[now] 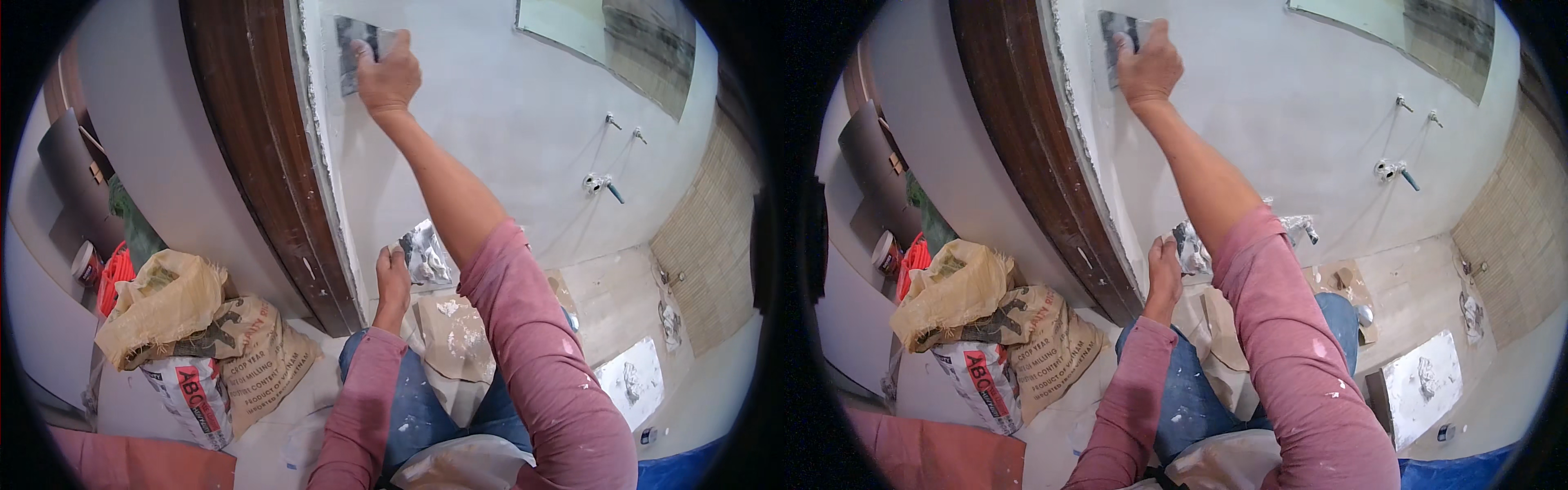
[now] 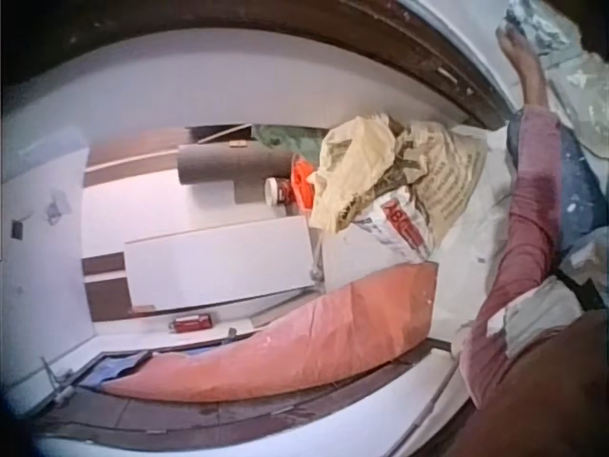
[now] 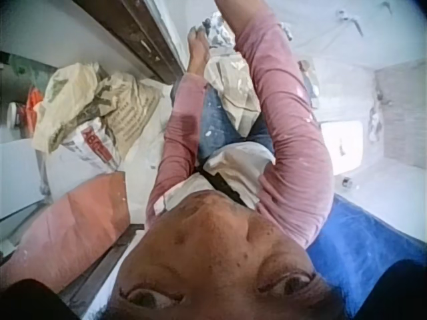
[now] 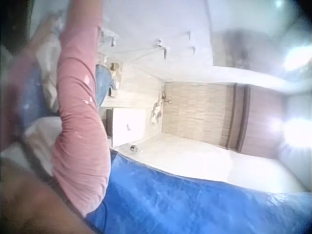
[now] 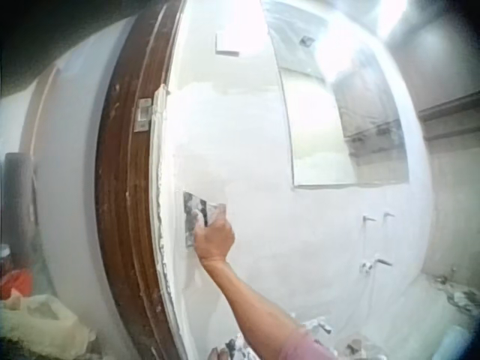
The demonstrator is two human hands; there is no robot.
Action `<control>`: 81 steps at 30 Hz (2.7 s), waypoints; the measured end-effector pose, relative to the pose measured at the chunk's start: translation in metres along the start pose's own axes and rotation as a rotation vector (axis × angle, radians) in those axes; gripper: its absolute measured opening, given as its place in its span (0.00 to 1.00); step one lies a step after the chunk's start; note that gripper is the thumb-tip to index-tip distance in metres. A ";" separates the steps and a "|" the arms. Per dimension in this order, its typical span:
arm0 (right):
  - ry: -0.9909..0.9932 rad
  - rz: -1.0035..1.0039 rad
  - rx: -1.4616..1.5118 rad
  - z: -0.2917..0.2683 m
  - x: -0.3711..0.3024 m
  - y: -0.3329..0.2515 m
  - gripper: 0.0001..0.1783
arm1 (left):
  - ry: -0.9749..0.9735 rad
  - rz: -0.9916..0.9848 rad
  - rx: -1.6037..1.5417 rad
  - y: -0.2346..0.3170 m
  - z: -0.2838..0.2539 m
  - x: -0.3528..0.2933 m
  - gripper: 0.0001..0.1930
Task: The person applies white filler to a wall around electrical outlets and plumbing stubs using two putty knives, transferring the compound between tools and spreading it across the surface.
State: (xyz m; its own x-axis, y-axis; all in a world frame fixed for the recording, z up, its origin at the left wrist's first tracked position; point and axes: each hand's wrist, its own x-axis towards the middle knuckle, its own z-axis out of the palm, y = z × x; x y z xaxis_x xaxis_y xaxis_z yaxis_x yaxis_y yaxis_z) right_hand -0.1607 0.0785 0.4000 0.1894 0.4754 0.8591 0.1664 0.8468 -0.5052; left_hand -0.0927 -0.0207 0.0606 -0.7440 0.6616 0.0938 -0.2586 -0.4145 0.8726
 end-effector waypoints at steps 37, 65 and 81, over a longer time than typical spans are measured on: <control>0.195 -0.154 0.028 -0.124 0.118 0.109 0.29 | -0.025 -0.115 -0.115 0.019 0.011 -0.004 0.12; -0.739 1.065 0.418 -0.364 -0.124 0.193 0.29 | -0.133 -0.124 -0.334 0.022 0.056 -0.047 0.12; -0.967 0.516 0.118 -0.343 -0.140 0.178 0.27 | -0.152 0.189 0.269 -0.002 0.071 -0.057 0.12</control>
State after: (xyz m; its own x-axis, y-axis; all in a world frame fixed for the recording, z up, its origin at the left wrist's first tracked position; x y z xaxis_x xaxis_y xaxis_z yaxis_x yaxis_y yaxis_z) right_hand 0.1744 0.0806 0.1620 -0.6364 0.7211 0.2739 0.1819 0.4853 -0.8552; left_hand -0.0059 -0.0128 0.0879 -0.6580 0.6826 0.3179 0.0612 -0.3722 0.9261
